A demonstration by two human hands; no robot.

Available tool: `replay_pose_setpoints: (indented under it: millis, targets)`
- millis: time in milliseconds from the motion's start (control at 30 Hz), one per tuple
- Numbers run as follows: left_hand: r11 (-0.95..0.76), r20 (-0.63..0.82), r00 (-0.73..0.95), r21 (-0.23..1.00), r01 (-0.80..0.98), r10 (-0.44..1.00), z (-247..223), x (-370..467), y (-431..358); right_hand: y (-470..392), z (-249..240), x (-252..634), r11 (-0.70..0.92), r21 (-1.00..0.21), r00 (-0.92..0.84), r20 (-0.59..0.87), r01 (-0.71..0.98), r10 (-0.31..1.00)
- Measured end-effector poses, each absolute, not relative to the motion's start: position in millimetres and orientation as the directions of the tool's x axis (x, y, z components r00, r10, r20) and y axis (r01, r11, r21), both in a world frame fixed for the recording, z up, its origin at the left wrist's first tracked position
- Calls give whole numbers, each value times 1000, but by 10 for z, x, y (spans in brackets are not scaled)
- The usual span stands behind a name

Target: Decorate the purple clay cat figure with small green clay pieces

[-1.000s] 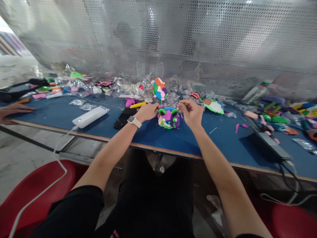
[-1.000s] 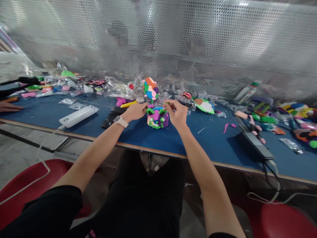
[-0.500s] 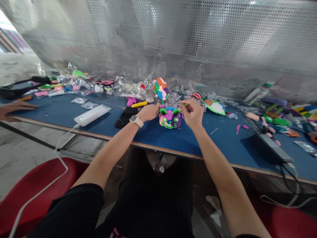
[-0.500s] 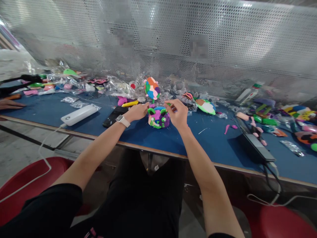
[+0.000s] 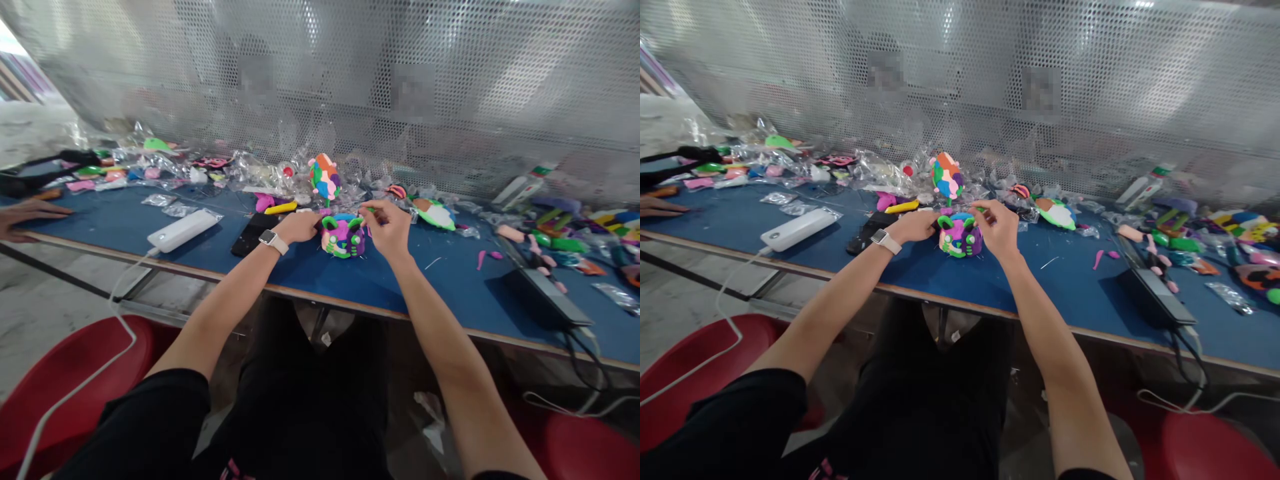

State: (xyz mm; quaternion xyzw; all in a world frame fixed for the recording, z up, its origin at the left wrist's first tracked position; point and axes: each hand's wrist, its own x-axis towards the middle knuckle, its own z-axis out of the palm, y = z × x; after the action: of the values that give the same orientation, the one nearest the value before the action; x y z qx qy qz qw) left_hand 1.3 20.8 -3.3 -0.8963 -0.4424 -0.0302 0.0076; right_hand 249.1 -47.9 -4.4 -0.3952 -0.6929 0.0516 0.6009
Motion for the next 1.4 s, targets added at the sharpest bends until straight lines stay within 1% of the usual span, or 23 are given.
replay_pose_setpoints:
  millis: [167, 333, 400, 467, 567, 633, 733, 800, 867, 933, 1033, 1100, 1200, 1333, 1400]
  targets:
    - [-598, 83, 595, 11, 801, 799, 18, 4, 186, -497, -48, 2491, 699, -571, 6, 776, 431, 630]
    - [-581, 111, 577, -1, 814, 809, 11, -2, 170, -480, -87, 2495, 703, -596, 20, 768, 389, 640]
    - [-571, 132, 566, -3, 821, 814, 3, 2, 163, -483, -84, 2494, 694, -589, 21, 768, 414, 640]
    - [-553, 169, 545, 2, 833, 821, 5, 15, 152, -506, -58, 2488, 687, -540, 7, 789, 486, 614]
    - [-517, 258, 493, 31, 855, 831, 46, 47, 133, -555, 5, 2468, 694, -418, -52, 836, 586, 547]
    - [-498, 323, 456, 58, 865, 829, 92, 70, 113, -573, 33, 2451, 710, -365, -95, 850, 603, 518]
    - [-521, 502, 391, 144, 842, 771, 147, 109, 55, -558, 17, 2427, 730, -365, -138, 838, 579, 528]
    - [-586, 647, 357, 173, 792, 674, 148, 152, -7, -532, -27, 2412, 731, -402, -136, 821, 551, 554]
    - [-662, 736, 378, 126, 738, 562, 115, 217, -79, -514, -73, 2399, 716, -438, -95, 816, 544, 571]
    - [-741, 762, 464, 31, 671, 452, 57, 296, -141, -511, -101, 2389, 688, -445, -43, 822, 573, 568]
    - [-806, 761, 561, -85, 586, 327, -34, 397, -178, -532, -93, 2380, 680, -398, -37, 847, 616, 530]
    - [-823, 762, 588, -135, 552, 270, -76, 425, -166, -547, -70, 2373, 717, -363, -74, 863, 594, 499]
    - [-826, 768, 590, -149, 543, 248, -105, 417, -127, -553, -43, 2363, 750, -352, -112, 865, 560, 489]
    - [-813, 770, 565, -109, 572, 295, -111, 396, -105, -543, -35, 2363, 721, -353, -129, 845, 596, 520]
    - [-808, 792, 550, -129, 575, 265, -113, 395, -111, -544, -30, 2365, 715, -329, -135, 851, 617, 508]
